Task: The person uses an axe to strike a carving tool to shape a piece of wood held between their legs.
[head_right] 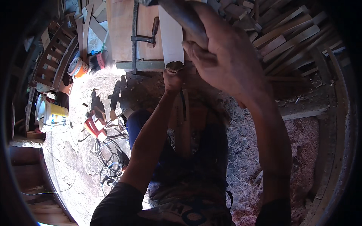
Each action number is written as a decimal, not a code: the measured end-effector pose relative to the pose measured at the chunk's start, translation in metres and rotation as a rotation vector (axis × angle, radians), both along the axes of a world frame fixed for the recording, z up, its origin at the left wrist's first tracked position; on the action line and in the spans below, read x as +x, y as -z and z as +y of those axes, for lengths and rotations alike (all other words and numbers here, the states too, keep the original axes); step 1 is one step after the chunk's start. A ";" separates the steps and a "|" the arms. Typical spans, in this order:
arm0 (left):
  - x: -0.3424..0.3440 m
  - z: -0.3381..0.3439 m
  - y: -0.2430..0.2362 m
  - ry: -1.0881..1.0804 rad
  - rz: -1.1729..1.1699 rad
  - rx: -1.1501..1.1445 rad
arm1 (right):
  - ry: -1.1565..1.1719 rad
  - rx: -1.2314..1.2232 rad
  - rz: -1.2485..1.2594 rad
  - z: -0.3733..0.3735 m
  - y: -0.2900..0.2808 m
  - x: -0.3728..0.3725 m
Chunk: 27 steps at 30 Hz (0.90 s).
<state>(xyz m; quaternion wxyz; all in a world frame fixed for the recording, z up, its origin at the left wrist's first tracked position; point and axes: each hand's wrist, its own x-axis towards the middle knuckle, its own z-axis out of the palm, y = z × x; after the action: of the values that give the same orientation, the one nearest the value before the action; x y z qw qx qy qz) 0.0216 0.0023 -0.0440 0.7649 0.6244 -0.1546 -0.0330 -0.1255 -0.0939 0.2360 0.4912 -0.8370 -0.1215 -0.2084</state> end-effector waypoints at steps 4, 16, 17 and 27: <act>-0.005 -0.003 -0.009 0.076 -0.001 -0.034 | 0.252 0.015 -0.321 -0.003 0.008 0.028; 0.031 0.012 -0.003 0.362 0.090 -0.012 | 0.125 -0.396 0.187 -0.006 0.027 -0.011; 0.036 0.018 0.001 0.297 0.062 0.044 | 0.135 -0.348 0.045 -0.002 0.003 -0.004; -0.049 0.001 -0.011 0.099 -0.312 0.049 | 0.185 -0.727 0.481 -0.019 0.132 -0.023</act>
<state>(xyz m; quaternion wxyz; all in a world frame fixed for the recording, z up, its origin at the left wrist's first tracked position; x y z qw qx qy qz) -0.0276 0.0029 -0.0329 0.7137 0.6319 -0.3013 0.0232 -0.1480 -0.1129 0.1042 0.1584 -0.9873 0.0061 0.0053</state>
